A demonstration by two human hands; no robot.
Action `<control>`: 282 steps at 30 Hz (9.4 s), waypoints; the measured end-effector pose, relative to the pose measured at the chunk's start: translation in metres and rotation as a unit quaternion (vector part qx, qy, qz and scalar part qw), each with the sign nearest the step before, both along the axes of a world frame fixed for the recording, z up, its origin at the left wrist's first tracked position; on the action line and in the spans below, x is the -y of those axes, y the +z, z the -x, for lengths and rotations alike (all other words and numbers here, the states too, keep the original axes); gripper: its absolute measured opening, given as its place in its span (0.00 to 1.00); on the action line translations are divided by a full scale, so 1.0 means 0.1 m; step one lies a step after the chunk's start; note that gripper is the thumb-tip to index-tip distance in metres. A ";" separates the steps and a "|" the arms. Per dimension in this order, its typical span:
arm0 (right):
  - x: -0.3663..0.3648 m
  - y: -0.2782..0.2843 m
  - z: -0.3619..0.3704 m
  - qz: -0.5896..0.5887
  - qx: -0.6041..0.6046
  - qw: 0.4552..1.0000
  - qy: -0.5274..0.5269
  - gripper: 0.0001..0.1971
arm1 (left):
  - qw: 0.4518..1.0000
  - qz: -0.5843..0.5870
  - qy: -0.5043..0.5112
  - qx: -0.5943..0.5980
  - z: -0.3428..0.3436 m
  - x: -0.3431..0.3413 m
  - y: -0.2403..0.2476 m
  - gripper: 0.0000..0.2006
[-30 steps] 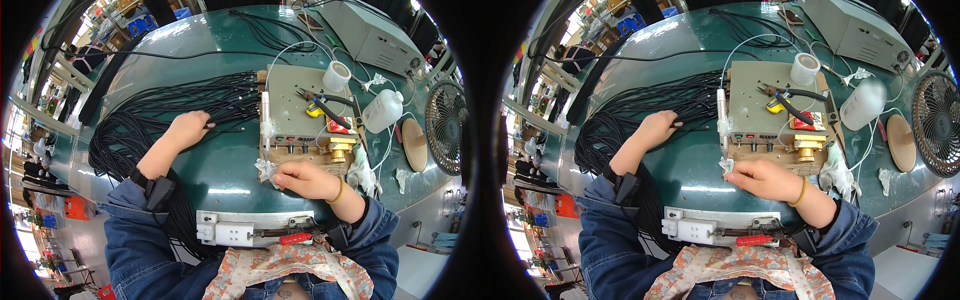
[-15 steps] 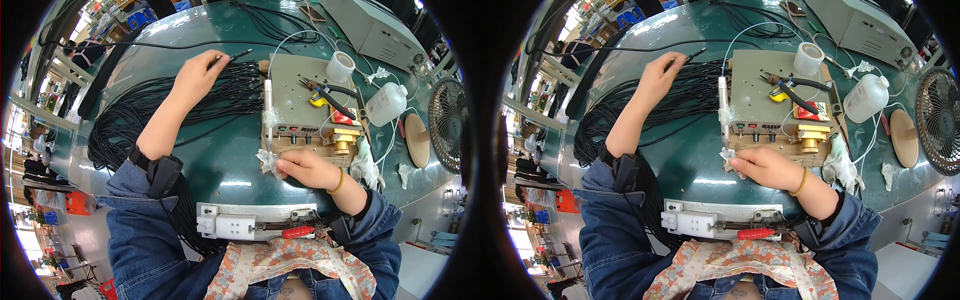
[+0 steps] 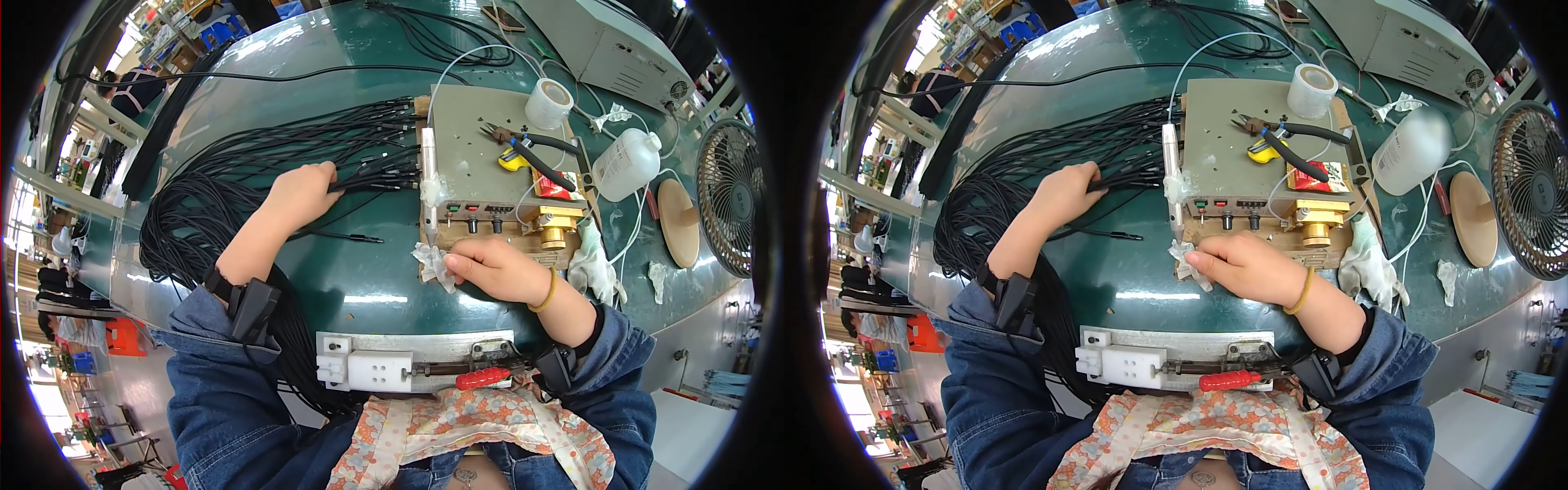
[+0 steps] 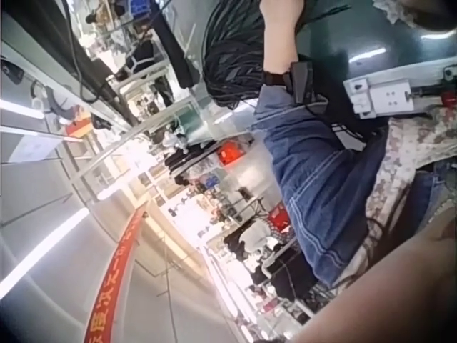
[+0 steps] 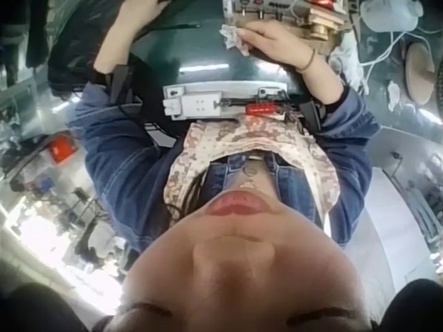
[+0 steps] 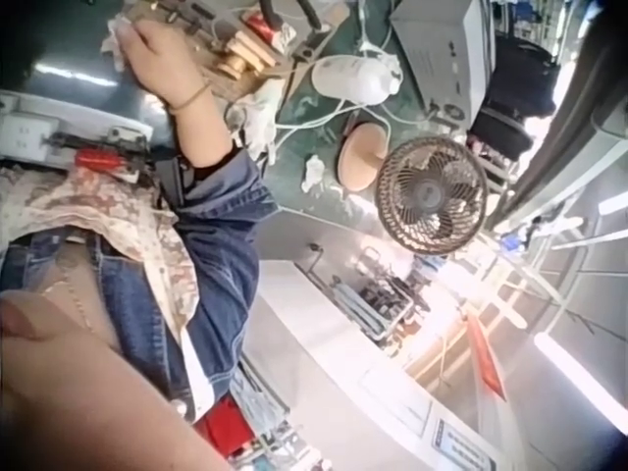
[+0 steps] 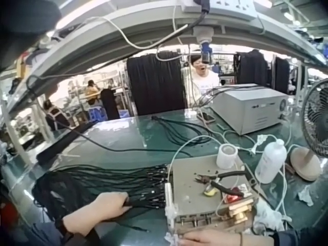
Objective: The person picks up a cable from a bundle, inserts the connector into a machine, and pulls a lever. After removing the cable, the person applies a substance from a dispenser to the connector and presses a small component onto it by hand.
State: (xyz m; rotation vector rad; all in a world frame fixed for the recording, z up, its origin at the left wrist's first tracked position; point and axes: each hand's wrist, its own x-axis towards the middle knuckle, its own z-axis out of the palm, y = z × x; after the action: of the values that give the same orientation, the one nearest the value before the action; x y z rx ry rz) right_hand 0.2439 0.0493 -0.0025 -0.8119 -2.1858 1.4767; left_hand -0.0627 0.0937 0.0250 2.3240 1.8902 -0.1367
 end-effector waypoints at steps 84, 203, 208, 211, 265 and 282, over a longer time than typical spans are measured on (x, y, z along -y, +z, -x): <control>0.04 0.31 -0.06 -0.122 -0.073 0.988 0.064 0.11 | 0.885 -0.223 -0.338 0.229 -0.59 0.94 -0.09 0.15; 0.14 0.07 0.06 0.311 -0.183 0.929 -0.085 0.03 | 0.861 -0.273 -0.280 0.324 -0.65 0.88 -0.24 0.16; 0.16 0.03 0.08 0.298 -0.177 0.936 -0.066 0.04 | 0.877 -0.222 -0.318 0.282 -0.61 0.91 -0.18 0.17; 0.14 0.06 0.05 0.225 -0.147 0.962 -0.044 0.04 | 0.881 -0.202 -0.319 0.285 -0.62 0.91 -0.17 0.17; 0.16 0.05 0.09 0.330 -0.176 0.922 -0.102 0.06 | 0.889 -0.194 -0.283 0.303 -0.63 0.95 -0.23 0.17; 0.12 0.00 0.07 -0.190 -0.138 0.972 0.017 0.11 | 0.902 -0.130 -0.286 0.296 -0.68 0.90 -0.25 0.18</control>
State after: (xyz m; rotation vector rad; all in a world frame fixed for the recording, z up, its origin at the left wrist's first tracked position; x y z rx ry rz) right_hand 0.2372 0.0376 -0.0020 -0.4159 -2.1741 1.0574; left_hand 0.0051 0.0035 -0.0002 2.6051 0.9577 0.7209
